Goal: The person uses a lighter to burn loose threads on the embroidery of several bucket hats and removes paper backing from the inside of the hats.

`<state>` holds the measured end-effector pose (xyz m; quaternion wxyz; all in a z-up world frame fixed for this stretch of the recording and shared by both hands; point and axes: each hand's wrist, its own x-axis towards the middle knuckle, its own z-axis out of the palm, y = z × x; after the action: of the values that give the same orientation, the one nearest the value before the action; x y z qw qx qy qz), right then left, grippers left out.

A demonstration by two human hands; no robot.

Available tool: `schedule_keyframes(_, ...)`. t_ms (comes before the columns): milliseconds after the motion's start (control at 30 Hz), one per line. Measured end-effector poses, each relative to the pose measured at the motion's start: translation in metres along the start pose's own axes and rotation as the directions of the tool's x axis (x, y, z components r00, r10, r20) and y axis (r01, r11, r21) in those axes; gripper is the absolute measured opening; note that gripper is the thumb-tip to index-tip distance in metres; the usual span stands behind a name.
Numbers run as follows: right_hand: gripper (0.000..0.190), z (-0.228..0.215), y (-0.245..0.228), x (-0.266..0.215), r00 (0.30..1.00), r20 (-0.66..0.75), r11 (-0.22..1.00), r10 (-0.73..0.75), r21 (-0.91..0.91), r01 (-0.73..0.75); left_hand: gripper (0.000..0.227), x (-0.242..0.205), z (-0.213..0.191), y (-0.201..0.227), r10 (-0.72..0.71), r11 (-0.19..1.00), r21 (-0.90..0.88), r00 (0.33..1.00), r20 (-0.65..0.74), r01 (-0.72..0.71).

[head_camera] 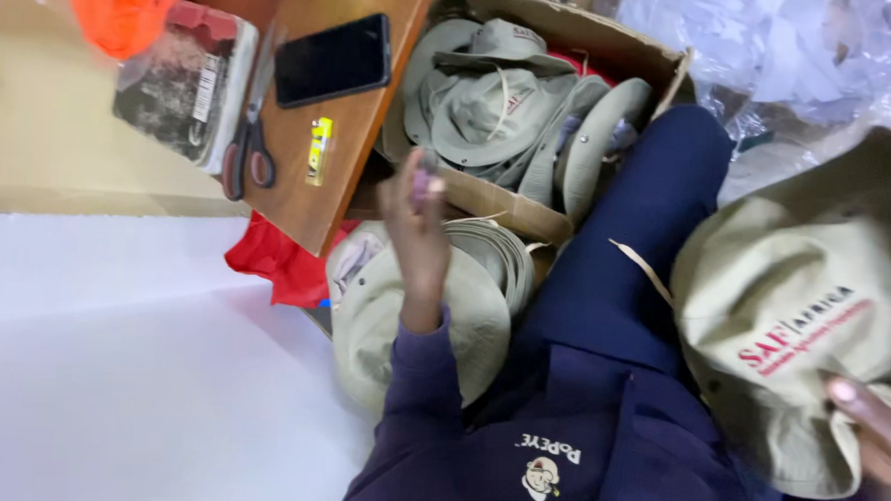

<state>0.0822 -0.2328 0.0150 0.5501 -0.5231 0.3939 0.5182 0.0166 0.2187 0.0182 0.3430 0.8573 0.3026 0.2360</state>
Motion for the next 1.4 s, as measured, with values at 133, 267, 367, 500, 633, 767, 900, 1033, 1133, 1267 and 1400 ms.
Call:
schedule_keyframes(133, 0.056, -0.031, 0.026, 0.047, 0.971, 0.049, 0.972, -0.234, -0.007, 0.235, 0.036, 0.023, -0.048, -0.038, 0.244, 0.935, 0.344, 0.860, -0.449, -0.086)
schedule_keyframes(267, 0.036, -0.061, 0.081, 0.117, 0.601, -0.094, 0.588, -0.794, 0.133, 0.798, 0.030, 0.056, -0.092, -0.071, 0.349, 0.828, 0.559, 0.819, -0.455, -0.042)
schedule_keyframes(367, 0.024, -0.054, 0.088, 0.114, 0.551, 0.022, 0.543, -0.834, 0.210, 0.813, 0.034, 0.068, -0.100, -0.088, 0.269, 0.802, 0.598, 0.897, -0.351, -0.006)
schedule_keyframes(500, 0.020, -0.041, 0.086, 0.092, 0.679, -0.063, 0.647, -0.731, 0.250, 0.720, 0.035, 0.077, -0.095, -0.098, 0.238, 0.809, 0.582, 0.856, -0.459, 0.087)
schedule_keyframes(633, 0.073, 0.001, 0.050, 0.041, 0.602, 0.023, 0.596, -0.798, 0.184, 0.782, 0.019, 0.086, -0.086, -0.077, 0.451, 0.546, 0.816, 0.887, -0.095, -0.191)
schedule_keyframes(767, 0.076, -0.011, 0.063, 0.078, 0.590, -0.044, 0.570, -0.806, 0.206, 0.795, 0.029, 0.095, -0.077, -0.103, 0.393, 0.279, 0.958, 0.918, -0.045, -0.072)
schedule_keyframes(900, 0.025, -0.048, 0.100, 0.151, 0.254, -0.082, 0.241, -0.964, 0.138, 0.961, 0.039, 0.076, -0.049, -0.010, 0.445, 0.891, 0.291, 0.801, -0.400, -0.350)
schedule_keyframes(1033, 0.034, 0.014, 0.052, 0.059, 0.530, -0.035, 0.415, -0.847, 0.579, 0.702, 0.019, 0.017, 0.007, -0.059, 0.346, 0.918, 0.289, 0.907, -0.242, -0.272)
schedule_keyframes(1133, 0.055, 0.030, 0.039, 0.034, 0.510, 0.205, 0.437, -0.835, 0.811, 0.389, 0.015, -0.083, 0.085, -0.063, 0.150, 0.875, -0.484, 0.955, 0.258, -0.007)
schedule_keyframes(1267, 0.065, 0.010, 0.056, 0.075, 0.474, 0.187, 0.377, -0.861, 0.860, 0.345, 0.041, -0.153, 0.093, 0.096, 0.349, 0.784, -0.548, 0.524, 0.777, 0.291)
schedule_keyframes(1400, 0.075, 0.012, 0.055, 0.067, 0.342, 0.170, 0.306, -0.924, 0.864, 0.399, 0.044, -0.184, 0.154, 0.079, 0.335, 0.735, -0.563, 0.521, 0.785, 0.377)
